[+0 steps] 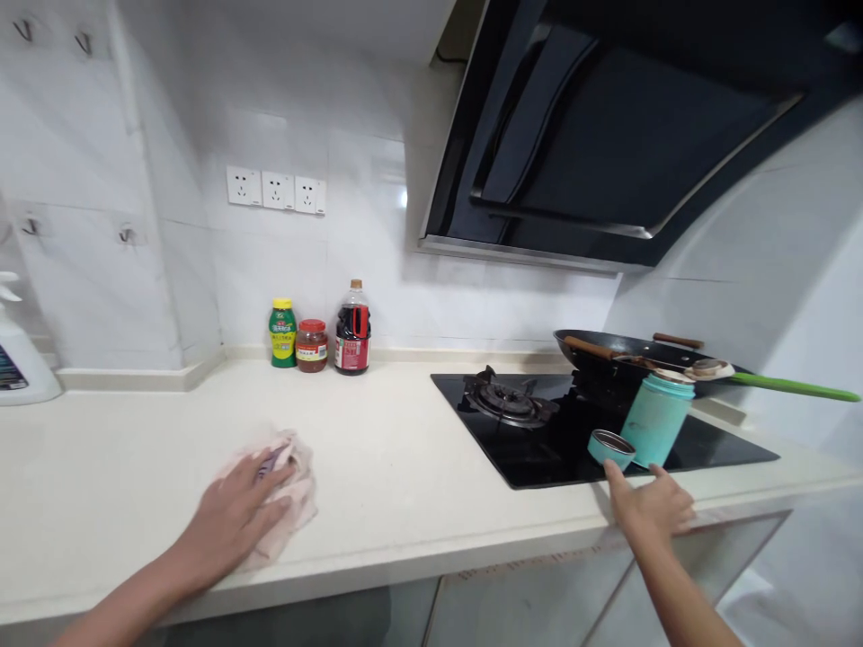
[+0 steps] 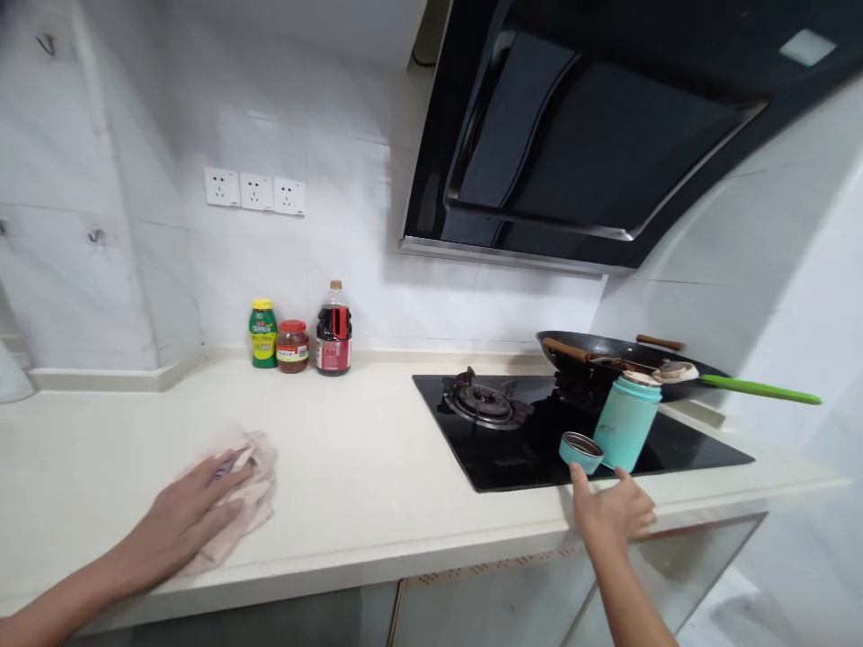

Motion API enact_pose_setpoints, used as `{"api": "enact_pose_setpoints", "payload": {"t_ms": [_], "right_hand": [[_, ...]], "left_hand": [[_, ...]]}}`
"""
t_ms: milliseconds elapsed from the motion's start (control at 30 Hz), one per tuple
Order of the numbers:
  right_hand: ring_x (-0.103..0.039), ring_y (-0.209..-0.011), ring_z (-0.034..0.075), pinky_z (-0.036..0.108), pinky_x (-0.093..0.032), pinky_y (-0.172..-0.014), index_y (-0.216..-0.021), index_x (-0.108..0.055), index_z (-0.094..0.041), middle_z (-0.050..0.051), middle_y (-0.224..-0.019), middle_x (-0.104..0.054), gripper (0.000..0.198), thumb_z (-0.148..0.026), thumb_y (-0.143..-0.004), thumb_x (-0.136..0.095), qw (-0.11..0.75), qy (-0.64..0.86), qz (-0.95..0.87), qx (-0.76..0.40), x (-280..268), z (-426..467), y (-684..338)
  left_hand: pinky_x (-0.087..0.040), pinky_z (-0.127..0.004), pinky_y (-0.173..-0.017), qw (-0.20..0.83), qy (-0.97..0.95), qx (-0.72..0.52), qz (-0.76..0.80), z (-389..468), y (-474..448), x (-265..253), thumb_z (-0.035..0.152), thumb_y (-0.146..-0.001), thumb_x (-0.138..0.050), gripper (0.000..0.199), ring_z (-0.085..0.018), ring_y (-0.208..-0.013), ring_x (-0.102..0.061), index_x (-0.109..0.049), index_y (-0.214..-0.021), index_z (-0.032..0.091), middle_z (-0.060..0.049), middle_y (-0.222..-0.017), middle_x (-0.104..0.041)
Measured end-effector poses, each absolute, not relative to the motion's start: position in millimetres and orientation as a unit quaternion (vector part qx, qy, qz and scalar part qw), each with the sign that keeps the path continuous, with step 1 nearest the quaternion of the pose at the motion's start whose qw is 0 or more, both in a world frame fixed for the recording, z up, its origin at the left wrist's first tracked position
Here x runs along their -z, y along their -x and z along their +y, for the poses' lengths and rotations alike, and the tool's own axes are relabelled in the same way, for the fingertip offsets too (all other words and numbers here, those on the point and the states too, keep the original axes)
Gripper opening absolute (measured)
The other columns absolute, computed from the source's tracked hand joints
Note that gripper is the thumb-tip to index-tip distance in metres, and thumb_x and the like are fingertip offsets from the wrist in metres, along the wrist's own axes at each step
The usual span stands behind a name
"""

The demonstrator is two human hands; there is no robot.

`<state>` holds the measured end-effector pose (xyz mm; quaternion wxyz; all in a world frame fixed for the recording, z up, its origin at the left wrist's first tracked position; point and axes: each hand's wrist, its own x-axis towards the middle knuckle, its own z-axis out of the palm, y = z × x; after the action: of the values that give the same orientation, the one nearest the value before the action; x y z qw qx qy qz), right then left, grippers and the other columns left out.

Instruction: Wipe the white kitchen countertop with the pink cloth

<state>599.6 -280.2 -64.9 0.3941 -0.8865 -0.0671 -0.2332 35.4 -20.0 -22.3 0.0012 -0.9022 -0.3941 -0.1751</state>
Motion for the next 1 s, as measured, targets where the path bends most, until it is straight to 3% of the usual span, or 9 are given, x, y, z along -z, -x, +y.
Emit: {"api": "enact_pose_setpoints", "payload": {"t_ms": [267,400,500,733,1000], "right_hand": [[-0.047,-0.118,0.039,0.058,-0.039,-0.099,-0.118,-0.058,-0.019,0.016,-0.123,-0.055,0.051,-0.054,-0.091,-0.033,0.354,0.826,-0.327,0.293,60.3,-255.1,-538.1],[-0.049,-0.109,0.038,0.055,-0.043,-0.091,-0.116,-0.058,-0.016,0.018,-0.116,-0.056,0.051,-0.053,-0.093,-0.031,0.332,0.832,-0.343,0.283,62.0,-244.3,-532.5],[-0.049,-0.109,0.038,0.053,-0.044,-0.090,-0.116,-0.057,-0.017,0.017,-0.116,-0.056,0.052,-0.055,-0.093,-0.030,0.327,0.818,-0.368,0.298,70.1,-242.8,-535.1],[-0.049,-0.110,0.037,0.054,-0.043,-0.091,-0.111,-0.059,-0.019,0.015,-0.118,-0.057,0.053,-0.057,-0.094,-0.027,0.295,0.819,-0.395,0.293,81.1,-241.3,-545.5],[-0.052,-0.109,0.037,0.056,-0.045,-0.087,-0.108,-0.062,-0.023,0.011,-0.117,-0.060,0.052,-0.059,-0.092,-0.027,0.285,0.831,-0.400,0.262,83.3,-243.6,-549.2]], "left_hand": [[-0.025,-0.051,-0.122,-0.196,0.954,0.072,-0.216,-100.4,-165.7,-7.5,0.054,-0.089,-0.052,0.089,-0.035,-0.151,-0.022,-0.014,-0.162,0.020,-0.012,-0.166,-0.022],[-0.010,-0.060,-0.123,-0.232,0.967,0.022,-0.106,-124.1,-224.0,-4.6,0.061,-0.082,-0.062,0.088,-0.038,-0.154,-0.009,-0.030,-0.158,0.029,-0.009,-0.169,-0.012],[-0.006,-0.062,-0.121,-0.234,0.969,0.022,-0.071,-132.8,-255.8,0.7,0.073,-0.080,-0.056,0.086,-0.038,-0.154,-0.003,-0.034,-0.154,0.036,-0.004,-0.170,-0.005],[-0.005,-0.058,-0.122,-0.221,0.961,0.066,-0.150,-109.6,-316.1,7.1,0.078,-0.084,-0.041,0.079,-0.034,-0.155,-0.003,-0.034,-0.153,0.040,-0.001,-0.170,0.000],[-0.008,-0.059,-0.121,-0.193,0.937,0.106,-0.272,-29.6,-382.8,11.7,0.082,-0.079,-0.041,0.082,-0.041,-0.153,-0.002,-0.035,-0.151,0.043,0.003,-0.170,-0.002]]}}
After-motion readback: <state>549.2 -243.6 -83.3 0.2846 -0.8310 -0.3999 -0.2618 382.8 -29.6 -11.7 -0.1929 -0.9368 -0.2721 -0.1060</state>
